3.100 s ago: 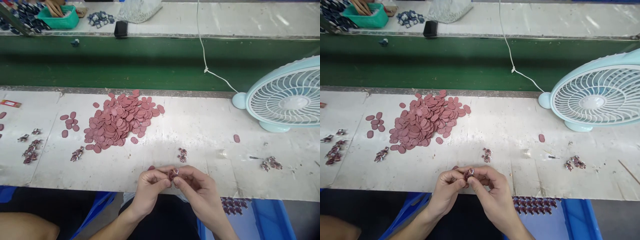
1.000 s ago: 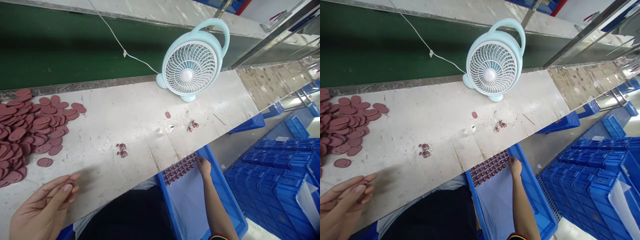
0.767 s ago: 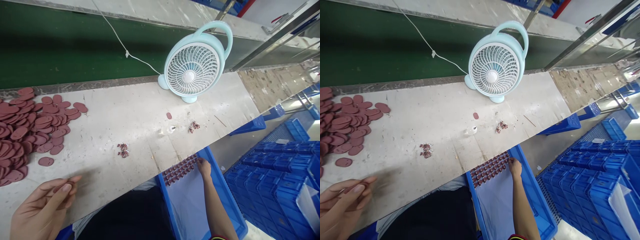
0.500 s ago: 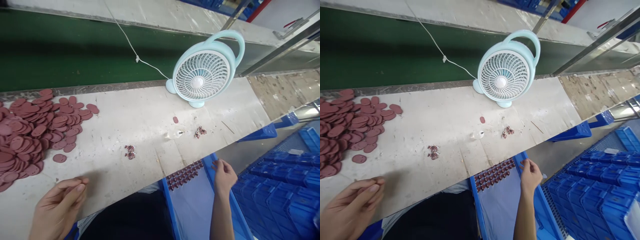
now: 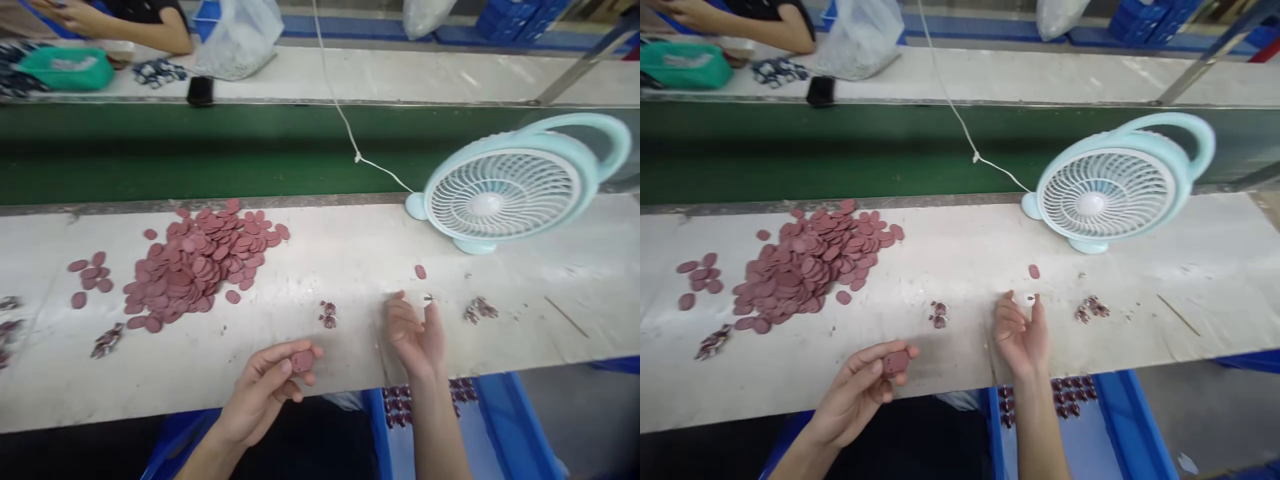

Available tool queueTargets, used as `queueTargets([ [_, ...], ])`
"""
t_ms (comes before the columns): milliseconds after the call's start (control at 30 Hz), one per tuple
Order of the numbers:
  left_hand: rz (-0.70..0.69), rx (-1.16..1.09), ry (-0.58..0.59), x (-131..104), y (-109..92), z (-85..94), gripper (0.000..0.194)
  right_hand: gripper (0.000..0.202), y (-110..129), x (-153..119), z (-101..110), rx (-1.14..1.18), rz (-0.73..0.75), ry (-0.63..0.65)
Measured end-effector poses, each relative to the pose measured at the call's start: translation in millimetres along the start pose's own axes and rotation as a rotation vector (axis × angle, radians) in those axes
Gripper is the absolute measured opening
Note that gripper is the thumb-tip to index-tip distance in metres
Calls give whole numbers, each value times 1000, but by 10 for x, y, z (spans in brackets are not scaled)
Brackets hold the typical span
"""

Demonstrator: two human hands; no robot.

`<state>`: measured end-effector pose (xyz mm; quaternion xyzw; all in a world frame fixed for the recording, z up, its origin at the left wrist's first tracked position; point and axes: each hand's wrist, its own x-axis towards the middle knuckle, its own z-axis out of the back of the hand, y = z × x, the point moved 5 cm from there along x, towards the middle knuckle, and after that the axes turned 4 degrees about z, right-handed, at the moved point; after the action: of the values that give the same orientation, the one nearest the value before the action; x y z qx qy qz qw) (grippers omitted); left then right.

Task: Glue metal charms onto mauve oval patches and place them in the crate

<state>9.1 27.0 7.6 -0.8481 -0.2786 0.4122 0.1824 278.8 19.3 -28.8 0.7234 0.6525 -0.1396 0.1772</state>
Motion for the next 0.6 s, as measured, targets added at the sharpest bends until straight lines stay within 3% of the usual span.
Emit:
queueTargets([
  [100, -19, -60, 63, 44, 55, 42, 26, 27, -144, -51, -158, -136, 11, -25],
  [300, -20, -95, 87, 86, 150, -29, 26, 39, -715, -519, -470, -777, 311, -52],
  [433, -9, -108, 98, 81, 176, -74, 28, 18, -982, -664, -512, -1074, 582, 82],
  [600, -1, -97, 100, 79, 186, -62, 28, 24, -1043, -687, -501, -1188, 779, 140],
])
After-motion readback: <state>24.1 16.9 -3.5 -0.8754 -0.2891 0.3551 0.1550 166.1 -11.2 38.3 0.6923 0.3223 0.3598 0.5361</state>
